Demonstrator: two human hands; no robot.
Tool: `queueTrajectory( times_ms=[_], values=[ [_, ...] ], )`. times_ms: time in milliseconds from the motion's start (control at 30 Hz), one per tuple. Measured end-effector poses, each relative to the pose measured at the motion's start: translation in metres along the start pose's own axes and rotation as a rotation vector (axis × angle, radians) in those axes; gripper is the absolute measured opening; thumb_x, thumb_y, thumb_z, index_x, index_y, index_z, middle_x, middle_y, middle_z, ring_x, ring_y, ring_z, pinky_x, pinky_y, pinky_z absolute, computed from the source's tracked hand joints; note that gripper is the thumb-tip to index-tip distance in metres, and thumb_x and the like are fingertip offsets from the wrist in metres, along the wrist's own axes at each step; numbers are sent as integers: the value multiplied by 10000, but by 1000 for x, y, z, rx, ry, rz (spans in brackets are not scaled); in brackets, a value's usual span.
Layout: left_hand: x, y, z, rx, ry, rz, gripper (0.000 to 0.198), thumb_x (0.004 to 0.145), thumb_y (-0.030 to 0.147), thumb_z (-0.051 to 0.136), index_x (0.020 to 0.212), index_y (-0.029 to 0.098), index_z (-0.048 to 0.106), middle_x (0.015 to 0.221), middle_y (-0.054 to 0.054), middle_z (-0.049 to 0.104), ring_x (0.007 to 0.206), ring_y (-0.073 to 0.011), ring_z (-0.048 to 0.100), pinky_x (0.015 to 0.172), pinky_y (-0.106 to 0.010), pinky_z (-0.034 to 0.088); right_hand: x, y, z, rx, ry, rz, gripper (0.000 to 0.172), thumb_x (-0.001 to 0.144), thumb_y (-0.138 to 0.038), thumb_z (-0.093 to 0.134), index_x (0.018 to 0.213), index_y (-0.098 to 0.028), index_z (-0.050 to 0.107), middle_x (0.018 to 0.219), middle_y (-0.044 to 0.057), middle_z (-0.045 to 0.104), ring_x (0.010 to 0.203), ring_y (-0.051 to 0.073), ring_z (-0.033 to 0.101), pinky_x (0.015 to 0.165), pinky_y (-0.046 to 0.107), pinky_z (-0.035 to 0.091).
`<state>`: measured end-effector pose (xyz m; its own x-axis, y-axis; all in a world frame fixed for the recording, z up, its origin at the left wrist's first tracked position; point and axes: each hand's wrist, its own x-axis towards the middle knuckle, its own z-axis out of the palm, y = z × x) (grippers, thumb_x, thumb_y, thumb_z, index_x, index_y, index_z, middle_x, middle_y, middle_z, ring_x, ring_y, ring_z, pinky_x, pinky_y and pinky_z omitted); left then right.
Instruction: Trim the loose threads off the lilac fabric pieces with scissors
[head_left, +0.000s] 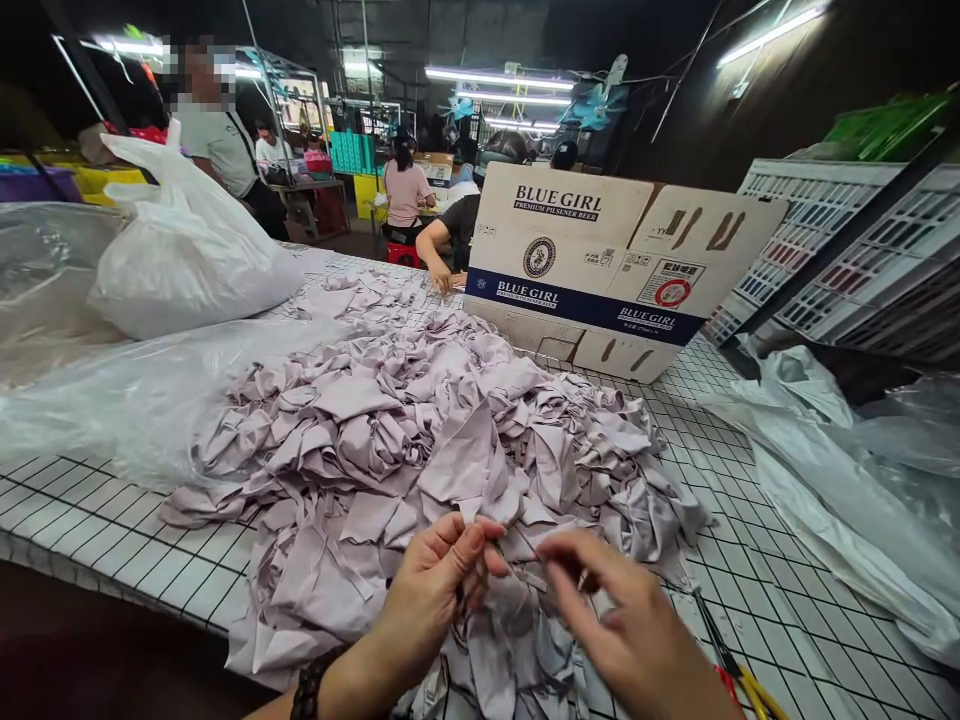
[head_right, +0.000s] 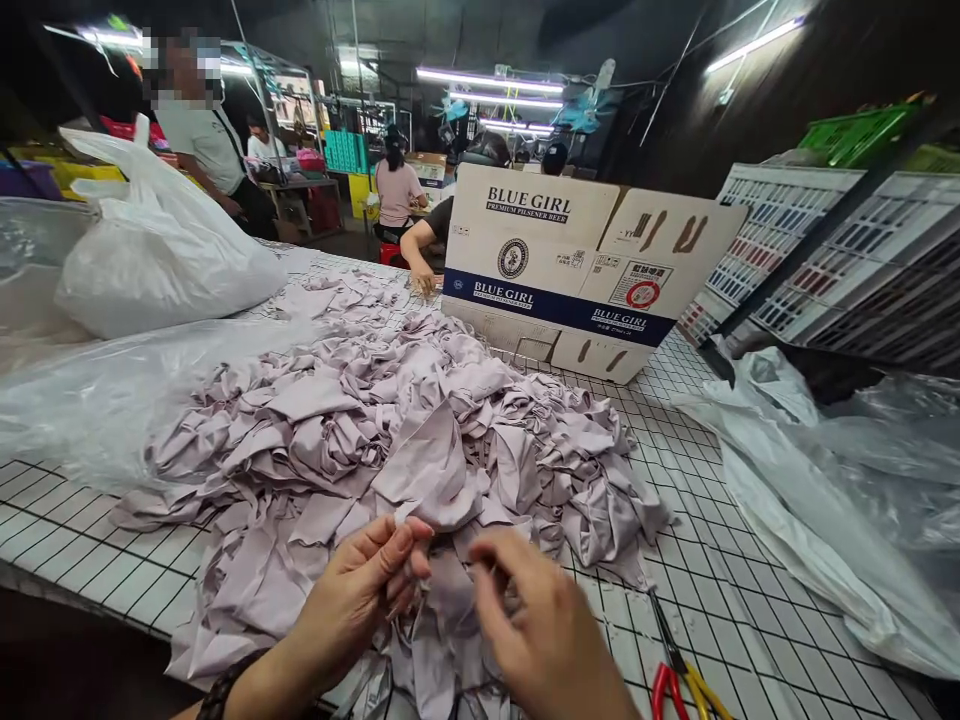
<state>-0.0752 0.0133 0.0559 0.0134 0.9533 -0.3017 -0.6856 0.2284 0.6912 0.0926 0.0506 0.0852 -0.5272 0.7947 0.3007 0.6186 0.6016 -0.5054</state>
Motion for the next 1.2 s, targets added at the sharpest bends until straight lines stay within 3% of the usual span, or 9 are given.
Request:
queueTrajectory(
  times_ms=[133, 200, 300, 467, 600, 800, 967, 1067, 1200],
  values=[
    [3, 1, -10, 124, -86, -14, 465, 665, 547, 793, 838, 131, 679, 556, 29, 568, 398, -51, 427, 410, -172, 339, 37, 7, 4, -35, -33, -183, 393, 854, -122, 498, 1219, -227, 598, 1234, 77, 661, 1142, 251, 584, 962, 451, 452],
    [2, 4, -12, 172, -103, 7, 480, 710, 588, 738, 842, 130, 681, 551, 30, 550, 409, -54, 424, 420, -175, 358, 52, 7, 20, 49, -62, -318, 344, 835, -96, 542, 1114, -250, 670, 1210, 43, 685, 1193, 264, 545, 997, 481, 394],
    [0, 9, -15, 269, -98, 52, 512, 744, 631, 680, 846, 129, 702, 509, 41, 495, 404, -54, 381, 414, -177, 334, 64, 6, 35, 155, 32, -343, 199, 825, -96, 573, 864, -236, 710, 892, 17, 741, 1000, 235, 608, 901, 428, 408],
    [3, 12, -21, 394, -72, 128, 482, 775, 626, 653, 794, 151, 739, 533, 21, 482, 436, -59, 365, 441, -193, 272, 68, 1, 22, 204, 70, -334, 202, 794, -95, 556, 895, -230, 668, 709, -17, 649, 758, 176, 568, 810, 368, 391],
    [6, 16, -21, 499, 44, 350, 412, 812, 575, 641, 715, 194, 768, 832, -58, 556, 613, -111, 478, 525, -221, 363, 72, 1, 12, 178, -7, -301, 130, 775, -96, 586, 754, -222, 614, 642, -44, 603, 674, 148, 543, 752, 330, 368],
    [2, 36, -11, 478, 67, 474, 390, 818, 544, 642, 677, 206, 779, 1462, -70, 445, 465, -38, 412, 456, -270, 373, 75, -7, 34, 73, 419, -313, 119, 876, -112, 544, 826, -185, 623, 643, -12, 648, 571, 128, 547, 732, 343, 354],
    [12, 44, -6, 422, -43, 473, 386, 795, 553, 668, 685, 198, 772, 1025, -110, 711, 398, -58, 426, 421, -256, 354, 69, -15, 45, 188, 238, -252, 202, 906, -207, 492, 770, -203, 642, 620, -1, 655, 569, 146, 598, 641, 297, 429],
    [22, 39, -10, 490, -44, 480, 407, 813, 550, 653, 646, 192, 752, 789, -82, 696, 498, -107, 484, 512, -254, 398, 36, 19, 17, 294, 19, 56, 189, 879, -311, 559, 1010, -241, 676, 929, 32, 728, 759, 170, 685, 609, 246, 504],
    [33, 28, -20, 595, -23, 495, 432, 849, 553, 606, 670, 183, 739, 633, -43, 591, 580, -141, 512, 598, -259, 412, -58, 112, -29, -36, 215, 800, 266, 743, -505, 614, 770, -247, 675, 784, 83, 747, 705, 277, 694, 599, 356, 504]
  ],
)
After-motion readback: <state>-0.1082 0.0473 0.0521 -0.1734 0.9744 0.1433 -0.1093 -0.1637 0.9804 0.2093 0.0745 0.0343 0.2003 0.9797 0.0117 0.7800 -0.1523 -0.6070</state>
